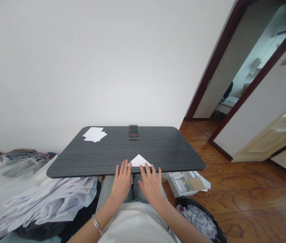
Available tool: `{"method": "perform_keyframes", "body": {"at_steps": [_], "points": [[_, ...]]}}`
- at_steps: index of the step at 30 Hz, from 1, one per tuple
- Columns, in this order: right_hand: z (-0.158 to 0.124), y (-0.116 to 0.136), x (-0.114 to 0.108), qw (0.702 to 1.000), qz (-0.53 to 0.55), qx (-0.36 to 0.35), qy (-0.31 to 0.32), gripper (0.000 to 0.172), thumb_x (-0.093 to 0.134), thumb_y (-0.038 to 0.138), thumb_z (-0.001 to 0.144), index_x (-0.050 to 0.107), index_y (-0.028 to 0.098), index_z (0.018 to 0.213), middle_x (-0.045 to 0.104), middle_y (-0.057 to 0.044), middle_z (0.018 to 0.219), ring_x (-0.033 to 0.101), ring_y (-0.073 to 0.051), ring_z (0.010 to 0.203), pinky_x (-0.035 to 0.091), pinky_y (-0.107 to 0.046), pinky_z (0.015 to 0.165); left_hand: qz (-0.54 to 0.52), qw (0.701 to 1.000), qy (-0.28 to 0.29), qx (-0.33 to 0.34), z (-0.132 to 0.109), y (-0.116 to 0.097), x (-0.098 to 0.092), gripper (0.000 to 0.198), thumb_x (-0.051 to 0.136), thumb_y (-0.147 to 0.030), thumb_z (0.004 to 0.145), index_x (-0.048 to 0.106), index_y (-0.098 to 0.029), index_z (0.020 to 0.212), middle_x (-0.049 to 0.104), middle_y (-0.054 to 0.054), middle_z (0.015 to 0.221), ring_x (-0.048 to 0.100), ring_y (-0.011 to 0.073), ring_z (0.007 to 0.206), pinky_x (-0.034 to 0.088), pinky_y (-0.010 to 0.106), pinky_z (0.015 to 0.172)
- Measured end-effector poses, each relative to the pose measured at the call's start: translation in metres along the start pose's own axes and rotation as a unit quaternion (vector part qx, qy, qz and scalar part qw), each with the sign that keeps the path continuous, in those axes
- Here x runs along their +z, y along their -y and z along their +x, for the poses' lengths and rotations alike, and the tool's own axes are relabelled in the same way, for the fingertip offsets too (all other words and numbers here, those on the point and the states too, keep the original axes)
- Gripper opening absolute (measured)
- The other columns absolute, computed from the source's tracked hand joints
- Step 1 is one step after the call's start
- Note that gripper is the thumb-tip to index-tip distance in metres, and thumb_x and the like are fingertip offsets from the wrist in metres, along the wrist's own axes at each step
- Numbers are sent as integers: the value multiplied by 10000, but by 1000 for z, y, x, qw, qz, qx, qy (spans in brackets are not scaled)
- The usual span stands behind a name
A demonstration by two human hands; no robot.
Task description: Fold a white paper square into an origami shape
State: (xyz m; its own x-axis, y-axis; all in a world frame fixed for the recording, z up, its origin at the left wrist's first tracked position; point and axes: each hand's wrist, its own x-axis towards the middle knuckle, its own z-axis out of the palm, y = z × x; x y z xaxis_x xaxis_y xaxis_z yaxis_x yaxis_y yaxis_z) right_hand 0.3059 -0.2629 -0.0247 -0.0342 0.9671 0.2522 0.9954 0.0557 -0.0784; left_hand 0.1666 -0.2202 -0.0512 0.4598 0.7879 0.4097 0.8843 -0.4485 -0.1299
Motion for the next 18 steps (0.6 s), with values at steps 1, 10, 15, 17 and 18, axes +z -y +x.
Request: {"method": "perform_keyframes", "body": {"at_steps": [1, 10, 15, 17, 18], "points": [[0, 0, 0, 1000, 1, 0, -1, 569, 506, 327, 802, 312, 213, 1325, 376, -135, 1344, 293, -358, 1208, 103, -600, 961, 3, 1000, -2, -9, -1, 3, 0, 532, 354, -151, 799, 296, -92, 1324, 298, 160, 1390, 218, 261, 1296, 197, 485, 1030], [-1, 0, 0, 1000, 1, -5, -5, 572, 499, 330, 806, 301, 214, 1330, 365, -137, 1351, 290, -361, 1211, 105, -597, 962, -14, 999, -32, 23, -8, 13, -14, 543, 359, -171, 814, 252, -54, 1334, 250, 159, 1410, 187, 261, 1304, 239, 433, 1035], [-1, 0, 0, 1000, 0, -1, -3, 558, 503, 323, 805, 317, 230, 1322, 371, -127, 1348, 298, -359, 1204, 112, -593, 961, -27, 987, 7, 159, -4, 5, -10, 525, 363, -142, 800, 295, -66, 1315, 305, 130, 1394, 207, 235, 1301, 227, 387, 1051], [0, 0, 0, 1000, 0, -3, -6, 560, 507, 323, 802, 319, 230, 1321, 374, -124, 1346, 297, -359, 1203, 110, -592, 963, -25, 985, 12, 171, 0, 5, -7, 530, 357, -128, 794, 291, -64, 1316, 303, 127, 1395, 204, 233, 1301, 212, 392, 1056], [0, 0, 0, 1000, 0, -4, -7, 561, 508, 323, 802, 318, 230, 1321, 374, -124, 1346, 296, -359, 1203, 108, -593, 964, -25, 984, 14, 176, 1, 5, -6, 529, 351, -126, 793, 292, -64, 1315, 305, 124, 1394, 202, 231, 1302, 205, 392, 1058]]}}
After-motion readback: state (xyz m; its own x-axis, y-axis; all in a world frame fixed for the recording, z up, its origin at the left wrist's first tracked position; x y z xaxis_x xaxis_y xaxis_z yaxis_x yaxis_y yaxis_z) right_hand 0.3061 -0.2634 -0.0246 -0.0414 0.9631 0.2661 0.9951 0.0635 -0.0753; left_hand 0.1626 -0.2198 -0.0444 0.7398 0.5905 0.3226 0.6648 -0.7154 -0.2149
